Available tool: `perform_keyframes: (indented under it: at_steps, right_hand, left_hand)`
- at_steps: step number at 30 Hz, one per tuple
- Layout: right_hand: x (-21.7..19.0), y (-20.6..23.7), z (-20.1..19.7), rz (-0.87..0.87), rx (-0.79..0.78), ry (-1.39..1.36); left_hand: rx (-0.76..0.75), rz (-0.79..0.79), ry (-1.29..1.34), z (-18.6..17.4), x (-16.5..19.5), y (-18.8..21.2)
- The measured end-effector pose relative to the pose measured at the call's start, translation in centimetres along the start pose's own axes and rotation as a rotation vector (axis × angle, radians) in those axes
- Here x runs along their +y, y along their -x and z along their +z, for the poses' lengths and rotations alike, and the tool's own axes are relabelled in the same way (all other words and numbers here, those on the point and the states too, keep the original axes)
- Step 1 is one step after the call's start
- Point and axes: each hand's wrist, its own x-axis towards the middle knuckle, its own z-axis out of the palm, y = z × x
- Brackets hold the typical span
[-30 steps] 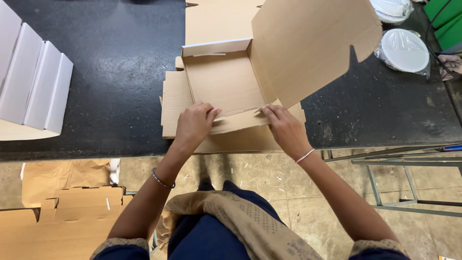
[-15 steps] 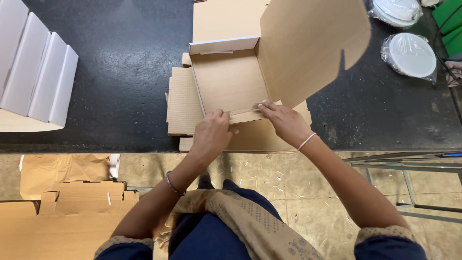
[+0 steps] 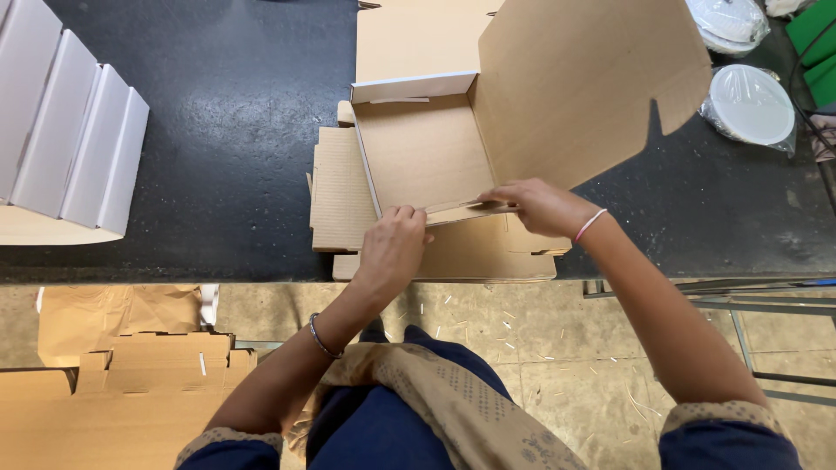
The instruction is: The person assembles flat cardboard boxes by folding and inserting white plastic inserts into slots. They place a plastic-wrapped circular object into each box, close the lid, and stack the finished boxes on the table.
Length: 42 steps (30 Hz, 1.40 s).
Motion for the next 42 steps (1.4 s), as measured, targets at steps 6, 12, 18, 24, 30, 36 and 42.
perform_keyframes:
  at_steps: [6,12,18,24,30,36,42]
  right_hand:
    - [0.1,-1.5,-1.1,0.034,0.008,-0.014]
    - [2.3,-5.9,-1.5,0.207,-0.163,0.140]
    - [4.6,-11.4,-2.0,0.357,-0.390,0.008]
    - [5.2,-11.9,-1.3,0.155,-0.093,0.200]
    - [5.3,-8.9,-0.7,0.135,-0.049,-0.108]
    - [3.7,-7.8,-0.8,0.023,0.172,0.108]
    - [3.4,-5.6,0.7,0.002,0.307,0.033]
  left_hand:
    - [-0.092,-0.097,0.082,-0.6,-1.1,-1.6]
    - [-0.301,-0.130,0.168,0.2,-6.1,-7.0]
    - [-0.638,-0.158,0.175,1.9,-10.3,-13.5]
    - [-0.302,-0.040,-0.043,3.5,-9.5,-11.9]
    - [-0.360,-0.093,0.095,3.0,-9.0,-10.4]
    - [-0.053,0.108,-0.052,2.4,-6.4,-8.1]
    - [0.053,0.110,-0.176,3.2,-3.4,-4.5]
